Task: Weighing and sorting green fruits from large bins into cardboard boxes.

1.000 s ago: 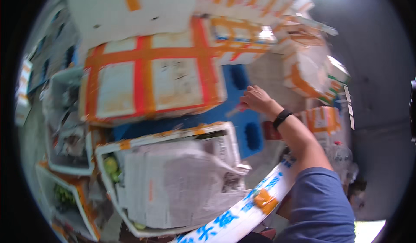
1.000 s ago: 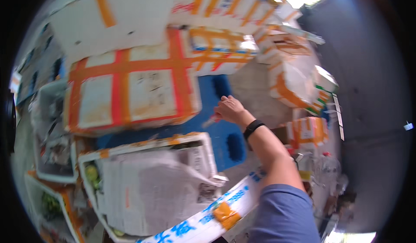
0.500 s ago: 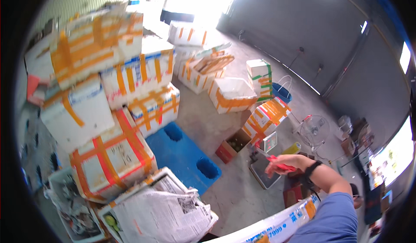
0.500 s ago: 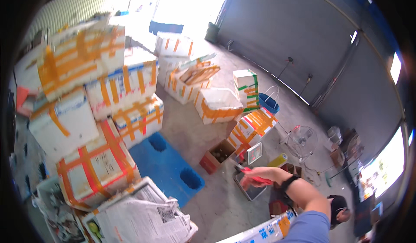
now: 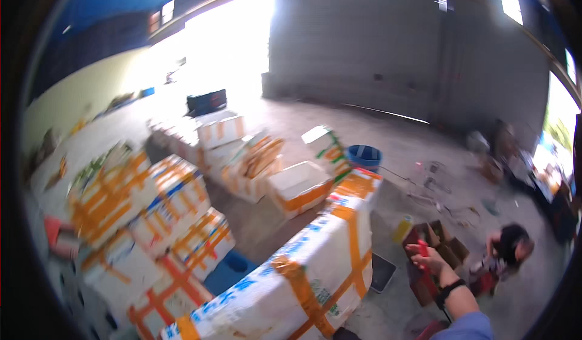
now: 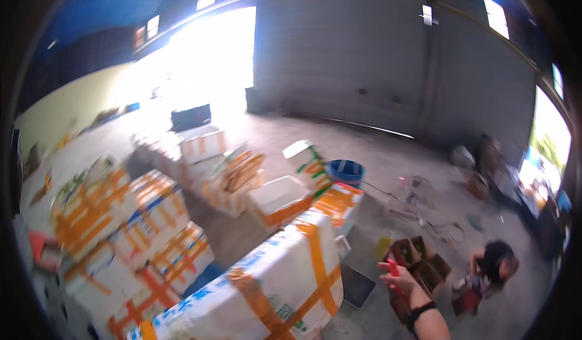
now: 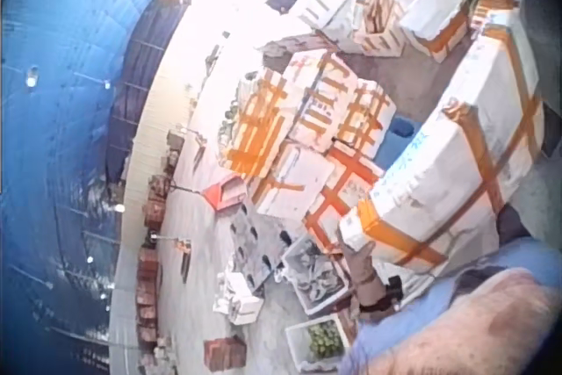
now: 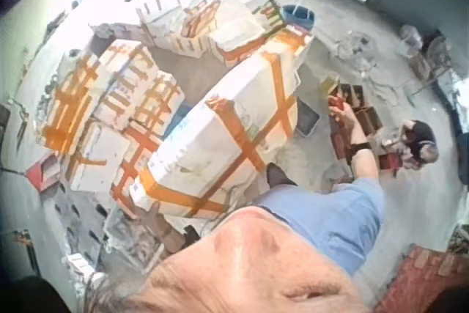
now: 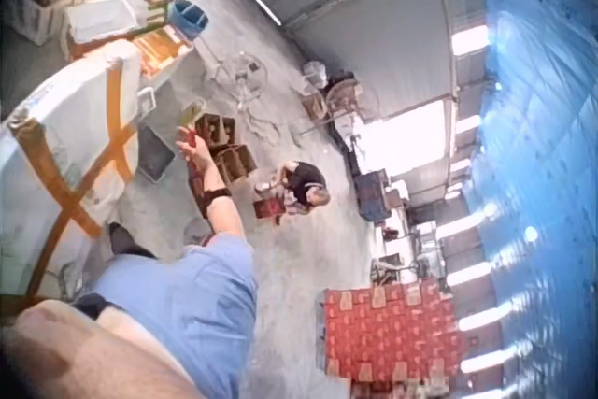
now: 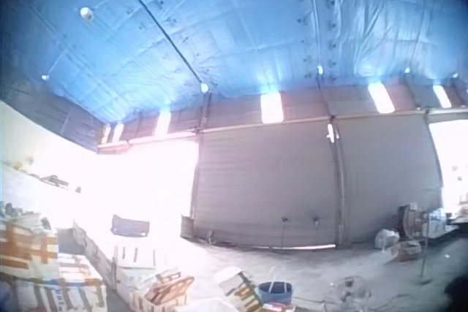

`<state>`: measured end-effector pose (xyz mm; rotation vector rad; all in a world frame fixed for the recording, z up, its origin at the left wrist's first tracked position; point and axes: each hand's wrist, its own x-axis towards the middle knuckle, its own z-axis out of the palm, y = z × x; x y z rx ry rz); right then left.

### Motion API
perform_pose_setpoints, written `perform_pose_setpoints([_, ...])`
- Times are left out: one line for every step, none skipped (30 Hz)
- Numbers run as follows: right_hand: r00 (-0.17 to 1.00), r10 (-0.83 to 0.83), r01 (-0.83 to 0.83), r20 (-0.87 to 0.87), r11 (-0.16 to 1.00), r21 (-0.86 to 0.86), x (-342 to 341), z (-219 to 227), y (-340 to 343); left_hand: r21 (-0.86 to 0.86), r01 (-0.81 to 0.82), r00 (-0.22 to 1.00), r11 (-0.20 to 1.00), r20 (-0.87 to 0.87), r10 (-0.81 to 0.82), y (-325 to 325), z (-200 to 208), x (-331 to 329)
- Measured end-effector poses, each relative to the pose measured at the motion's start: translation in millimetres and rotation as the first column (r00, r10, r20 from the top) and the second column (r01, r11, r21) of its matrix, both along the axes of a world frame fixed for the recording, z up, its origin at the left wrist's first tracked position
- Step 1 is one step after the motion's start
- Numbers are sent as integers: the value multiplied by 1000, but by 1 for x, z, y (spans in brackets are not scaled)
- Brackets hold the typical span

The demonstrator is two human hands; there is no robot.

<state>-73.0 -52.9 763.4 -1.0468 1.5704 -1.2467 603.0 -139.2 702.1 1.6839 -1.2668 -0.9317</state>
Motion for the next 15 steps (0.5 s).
perform_pose_setpoints([999, 1, -5, 49, 998, 68, -10, -12, -13, -23, 62, 998, 998, 0, -62, -32, 11, -22])
perform_pose_setpoints([1000, 6, -5, -18, 998, 55, -22, -26, -24, -49, 124, 992, 991, -5, -124, -65, 22, -51])
perform_pose_setpoints([995, 51, -53, 88, 998, 20, -33, -40, -44, -64, 184, 983, 981, -5, -185, -98, 31, -79])
perform_pose_setpoints([963, 108, -105, 246, 994, -24, -47, -54, -66, -79, 230, 973, 970, -9, -232, -127, 38, -110])
perform_pose_setpoints([936, 97, -108, 338, 994, 14, -61, -67, -90, -86, 266, 963, 960, -10, -268, -154, 44, -141])
perform_pose_setpoints([975, 133, -133, 178, 991, -12, -81, -78, -116, -90, 286, 957, 954, -12, -288, -179, 50, -170])
perform_pose_setpoints([964, 181, -182, 196, 983, -14, -99, -88, -143, -89, 296, 954, 951, -13, -298, -202, 55, -197])
perform_pose_setpoints([947, 233, -239, 221, 971, 0, -115, -100, -170, -84, 295, 955, 952, -11, -297, -223, 60, -219])
perform_pose_setpoints([958, 276, -283, 82, 954, 100, -131, -108, -196, -74, 296, 955, 952, -15, -297, -244, 64, -237])
perform_pose_setpoints([939, 342, -332, -13, 920, 207, -148, -116, -222, -62, 285, 958, 956, -15, -287, -262, 70, -251])
perform_pose_setpoints([925, 374, -378, 59, 905, 194, -163, -124, -246, -54, 274, 961, 960, -15, -276, -280, 76, -260])
perform_pose_setpoints([938, 345, -339, 22, 905, 256, -177, -131, -265, -45, 255, 967, 966, -18, -256, -294, 79, -263])
perform_pose_setpoints([954, 279, -297, 106, 922, 248, -191, -135, -286, -29, 216, 976, 976, -26, -216, -301, 79, -259])
perform_pose_setpoints([959, 212, -264, 186, 905, 332, -192, -140, -309, -14, 167, 986, 986, -21, -167, -309, 77, -251])
perform_pose_setpoints([865, 294, -413, 406, 877, 245, -197, -142, -326, -10, 109, 994, 994, -8, -109, -311, 76, -238])
